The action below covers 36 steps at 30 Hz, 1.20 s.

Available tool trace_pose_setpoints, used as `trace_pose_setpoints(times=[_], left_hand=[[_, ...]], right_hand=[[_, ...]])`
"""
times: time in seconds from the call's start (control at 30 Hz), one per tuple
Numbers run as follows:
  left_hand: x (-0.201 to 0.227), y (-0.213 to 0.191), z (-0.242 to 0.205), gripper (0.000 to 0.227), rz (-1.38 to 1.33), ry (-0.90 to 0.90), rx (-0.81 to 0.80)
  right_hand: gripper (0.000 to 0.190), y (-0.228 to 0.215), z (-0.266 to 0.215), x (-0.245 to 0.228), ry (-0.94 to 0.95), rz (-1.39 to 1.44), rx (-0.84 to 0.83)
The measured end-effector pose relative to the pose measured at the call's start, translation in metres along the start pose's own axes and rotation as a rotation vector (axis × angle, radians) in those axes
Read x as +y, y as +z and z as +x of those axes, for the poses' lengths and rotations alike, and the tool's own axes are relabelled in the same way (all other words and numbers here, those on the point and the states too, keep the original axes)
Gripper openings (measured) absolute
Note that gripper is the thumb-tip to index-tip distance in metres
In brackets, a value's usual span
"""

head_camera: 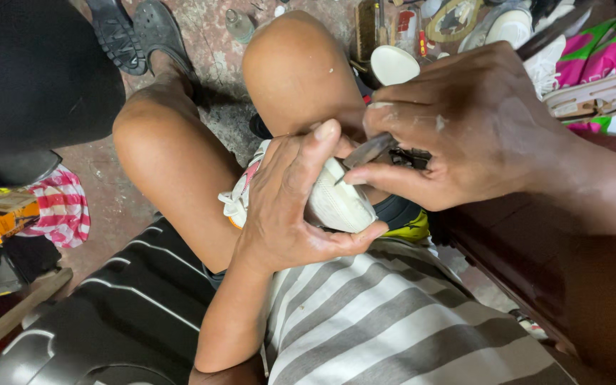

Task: The person uses a curved metal tool to scrape and trim the white sole of a sneaker. They repeatedly scrape the edges and sides of the sole, occasionally wiping the surface with a cloth. The person works on one shoe at a time in a cluttered workshop.

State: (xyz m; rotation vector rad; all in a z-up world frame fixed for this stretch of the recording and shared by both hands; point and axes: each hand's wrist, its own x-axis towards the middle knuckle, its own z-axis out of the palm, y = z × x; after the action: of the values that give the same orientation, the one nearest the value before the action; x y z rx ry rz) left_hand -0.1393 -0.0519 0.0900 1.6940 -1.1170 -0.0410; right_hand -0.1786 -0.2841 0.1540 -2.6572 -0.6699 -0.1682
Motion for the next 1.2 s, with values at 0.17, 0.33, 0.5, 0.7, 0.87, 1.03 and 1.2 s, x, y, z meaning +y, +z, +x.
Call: trace_pose_setpoints(times=[0.17,0.33,0.5,0.7,0.87,1.03,1.2], left_hand=[[0.000,0.000,0.004,0.111,-0.014,-0.020,0.021],[-0.007,-0.001,0.004,0.102,-0.039,-0.038,0.006],[-0.034,-0.033,-0.004,0.066,-0.265,-0.139,0.025],[-0.066,-0.051,-0.013,0.040,-0.925,-0.016,0.436],[-0.091,-0.055,-0.013,0.031,-1.423,0.106,0.577],[-0.097,-0.050,-0.020,0.030,-1.555,-0.134,0.715],[-0.090,-0.054,-0.017,0.030,-1.338,-0.541,0.956]], right_hand=[[0.044,-0.002,-0.002,0.000,-0.030,0.052,0.011],[0.046,0.000,-0.007,0.002,-0.051,0.025,0.045],[0.038,-0.003,-0.011,0.012,-0.053,0.155,0.152],[0.016,-0.009,-0.034,0.036,0.318,0.585,0.130],[0.025,0.044,-0.072,0.086,0.519,0.516,0.121],[0.027,0.081,-0.091,0.122,0.582,0.323,0.118],[0.038,0.127,-0.116,0.150,0.731,0.349,0.153]])
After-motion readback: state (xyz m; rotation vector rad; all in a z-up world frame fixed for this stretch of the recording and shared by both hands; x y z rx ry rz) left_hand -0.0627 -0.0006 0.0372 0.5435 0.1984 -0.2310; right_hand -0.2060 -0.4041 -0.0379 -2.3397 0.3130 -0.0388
